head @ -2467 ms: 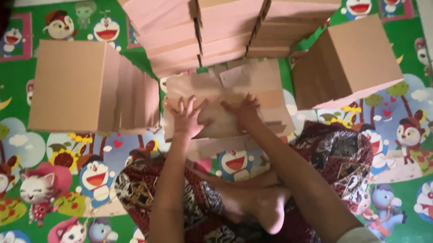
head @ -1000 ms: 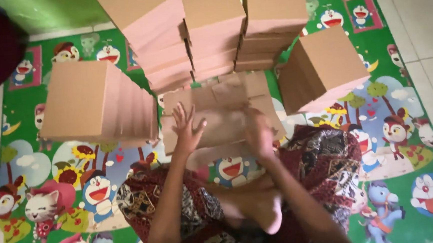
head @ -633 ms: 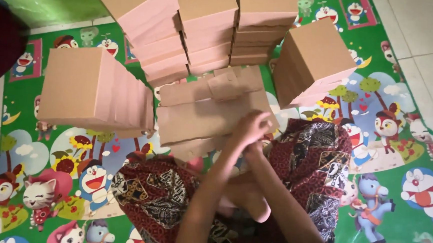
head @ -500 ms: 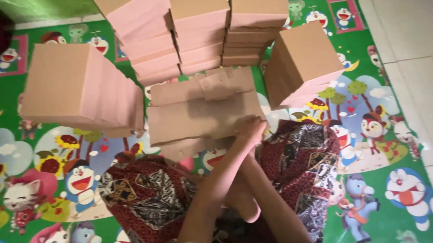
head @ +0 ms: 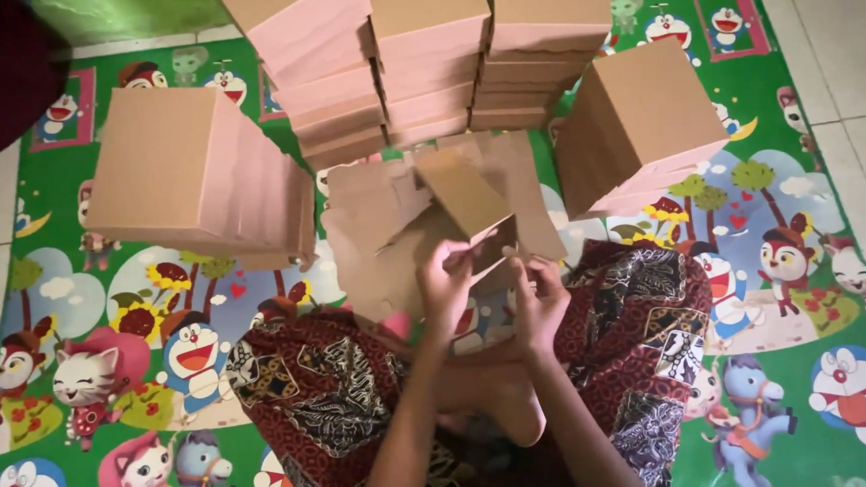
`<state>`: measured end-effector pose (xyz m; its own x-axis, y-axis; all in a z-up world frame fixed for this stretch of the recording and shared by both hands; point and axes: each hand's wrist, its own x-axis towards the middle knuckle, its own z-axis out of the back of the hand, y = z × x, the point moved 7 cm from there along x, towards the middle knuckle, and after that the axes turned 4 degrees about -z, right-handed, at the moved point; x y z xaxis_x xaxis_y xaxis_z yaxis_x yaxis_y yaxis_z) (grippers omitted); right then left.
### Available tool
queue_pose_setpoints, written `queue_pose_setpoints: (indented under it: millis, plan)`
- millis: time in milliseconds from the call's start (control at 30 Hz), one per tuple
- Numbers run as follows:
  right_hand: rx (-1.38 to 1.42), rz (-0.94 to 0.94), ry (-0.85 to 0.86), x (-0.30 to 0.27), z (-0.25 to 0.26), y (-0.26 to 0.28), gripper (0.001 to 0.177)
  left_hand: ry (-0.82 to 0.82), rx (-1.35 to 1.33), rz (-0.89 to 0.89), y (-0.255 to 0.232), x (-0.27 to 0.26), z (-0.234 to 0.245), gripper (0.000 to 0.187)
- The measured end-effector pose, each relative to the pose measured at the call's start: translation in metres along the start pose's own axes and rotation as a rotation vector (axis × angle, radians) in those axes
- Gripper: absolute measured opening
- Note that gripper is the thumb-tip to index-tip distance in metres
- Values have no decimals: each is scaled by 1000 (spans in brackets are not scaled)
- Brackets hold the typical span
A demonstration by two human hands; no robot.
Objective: Folding flat cardboard templates into small boxes while sitting on the floor.
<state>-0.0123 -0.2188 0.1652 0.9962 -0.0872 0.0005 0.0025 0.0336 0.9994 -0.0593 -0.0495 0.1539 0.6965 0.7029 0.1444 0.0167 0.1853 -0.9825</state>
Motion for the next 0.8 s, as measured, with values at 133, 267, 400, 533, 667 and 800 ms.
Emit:
queue_pose_setpoints:
  millis: [133,267,400,533,667,800]
  plan:
    - [-207,261,110,-6,-16,14,8,-75,-98,151,13,-24,-3,16]
    - [-298,412,145,2,-17,8,11,-47,-319,208,11,-31,-4,21]
    - [-335,533,157,16,-21,25,8,-33,-302,150,33,-26,-6,14]
    - [-445,659,272,12,-30,69,7,-2,-364,116,28,-15,-3,18]
    - [-492,700,386,10,-35,98,8,30,-301,69,8,-10,5,16]
    - [-347,504,388,30,-26,71,4,-5,-262,57,-21,-8,11,15]
